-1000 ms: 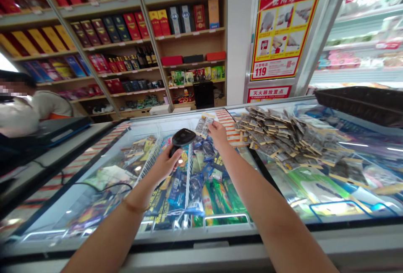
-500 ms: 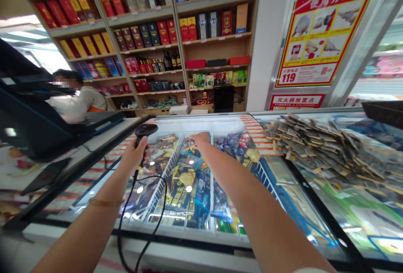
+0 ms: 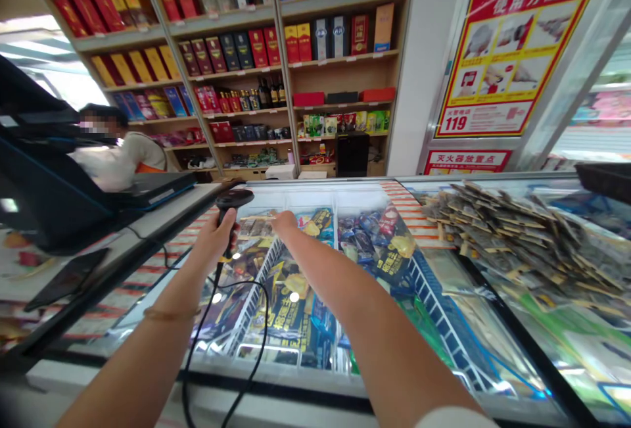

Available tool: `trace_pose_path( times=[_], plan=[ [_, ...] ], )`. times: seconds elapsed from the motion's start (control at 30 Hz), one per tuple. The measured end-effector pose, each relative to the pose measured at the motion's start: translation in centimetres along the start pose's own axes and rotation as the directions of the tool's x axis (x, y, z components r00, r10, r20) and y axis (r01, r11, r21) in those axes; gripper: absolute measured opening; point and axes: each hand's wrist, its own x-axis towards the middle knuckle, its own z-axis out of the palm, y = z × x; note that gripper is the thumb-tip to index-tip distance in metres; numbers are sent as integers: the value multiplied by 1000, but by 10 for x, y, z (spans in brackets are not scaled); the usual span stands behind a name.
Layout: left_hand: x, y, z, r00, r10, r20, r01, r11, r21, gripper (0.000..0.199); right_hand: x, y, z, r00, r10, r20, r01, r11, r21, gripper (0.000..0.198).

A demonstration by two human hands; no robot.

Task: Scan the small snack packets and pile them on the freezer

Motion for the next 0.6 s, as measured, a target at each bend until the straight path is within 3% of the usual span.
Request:
trace_pose_path(
  times=[0.13,0.3,0.5,0.6],
  plan=[
    [-8,9,33,996,-24,83,24,1000,-9,46,-14,11,-62,998,-21,-67,15,995,-96,14],
    [-25,18,82,985,-29,172,35,999,-29,45,-44,32,-202,956,-145,-256,80,965,-248,18],
    [-53,23,140,961,-28,274,53,995,-86,48,-83,40,-388,820,-245,-516,-47,871,-489,21],
    [-67,21,155,952,3,305,42,989,-141,52,-101,44,-463,736,-282,-615,-175,798,-576,14]
  ],
)
